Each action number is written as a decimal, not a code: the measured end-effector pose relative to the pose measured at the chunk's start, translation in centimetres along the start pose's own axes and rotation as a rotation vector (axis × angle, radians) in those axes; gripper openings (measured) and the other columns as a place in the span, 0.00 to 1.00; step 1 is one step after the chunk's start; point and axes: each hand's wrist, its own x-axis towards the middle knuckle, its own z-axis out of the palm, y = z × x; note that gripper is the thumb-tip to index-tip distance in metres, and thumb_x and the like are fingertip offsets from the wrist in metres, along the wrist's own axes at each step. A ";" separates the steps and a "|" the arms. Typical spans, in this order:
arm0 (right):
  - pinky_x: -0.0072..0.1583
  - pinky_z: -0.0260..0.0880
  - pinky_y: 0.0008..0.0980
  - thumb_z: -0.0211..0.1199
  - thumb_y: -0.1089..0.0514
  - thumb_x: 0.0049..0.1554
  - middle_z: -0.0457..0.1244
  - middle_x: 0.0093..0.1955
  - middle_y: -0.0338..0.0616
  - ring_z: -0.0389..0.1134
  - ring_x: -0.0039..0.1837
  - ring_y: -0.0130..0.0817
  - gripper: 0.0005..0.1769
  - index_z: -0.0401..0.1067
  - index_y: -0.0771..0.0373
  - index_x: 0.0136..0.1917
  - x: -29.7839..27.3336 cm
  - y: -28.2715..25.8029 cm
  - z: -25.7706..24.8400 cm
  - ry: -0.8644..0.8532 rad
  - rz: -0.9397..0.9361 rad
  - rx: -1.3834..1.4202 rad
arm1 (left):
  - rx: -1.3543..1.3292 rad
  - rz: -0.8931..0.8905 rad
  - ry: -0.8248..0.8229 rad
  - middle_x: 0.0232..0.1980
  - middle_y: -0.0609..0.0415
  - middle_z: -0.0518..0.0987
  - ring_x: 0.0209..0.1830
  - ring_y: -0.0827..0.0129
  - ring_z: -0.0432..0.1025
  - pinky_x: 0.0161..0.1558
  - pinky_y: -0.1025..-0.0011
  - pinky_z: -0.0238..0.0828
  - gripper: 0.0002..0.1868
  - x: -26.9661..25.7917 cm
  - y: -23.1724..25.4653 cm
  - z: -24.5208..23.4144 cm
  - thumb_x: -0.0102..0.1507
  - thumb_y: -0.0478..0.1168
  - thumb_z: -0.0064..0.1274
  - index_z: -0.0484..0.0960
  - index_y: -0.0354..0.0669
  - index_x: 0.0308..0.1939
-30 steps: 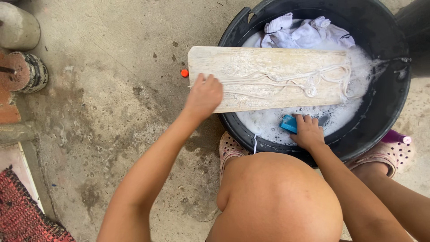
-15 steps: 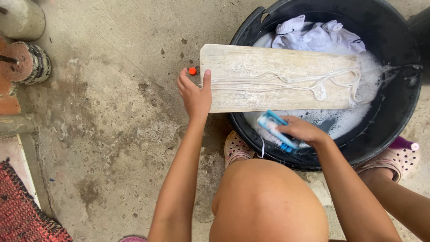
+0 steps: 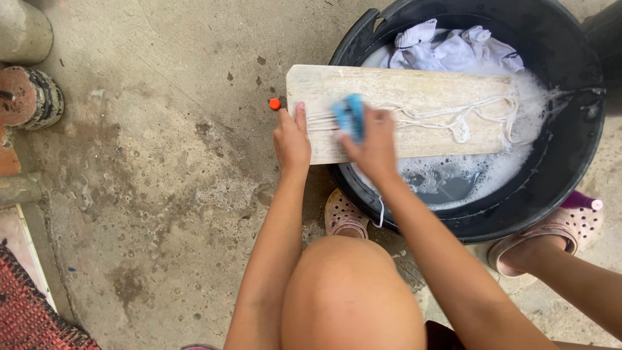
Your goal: The person washes laundry by hand, scrubbing cords on a washboard with a brush over a bucket of soapy water, wringing them out, and scrubbing a sock on the board.
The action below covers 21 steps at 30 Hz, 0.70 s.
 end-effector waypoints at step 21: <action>0.64 0.66 0.37 0.72 0.57 0.57 0.62 0.61 0.50 0.64 0.61 0.38 0.30 0.64 0.67 0.68 -0.6 5.9 -7.6 0.419 0.115 0.311 | 0.299 1.105 0.218 0.70 0.49 0.74 0.73 0.59 0.63 0.78 0.49 0.41 0.17 -4.3 4.0 5.7 0.68 0.39 0.47 0.78 0.46 0.62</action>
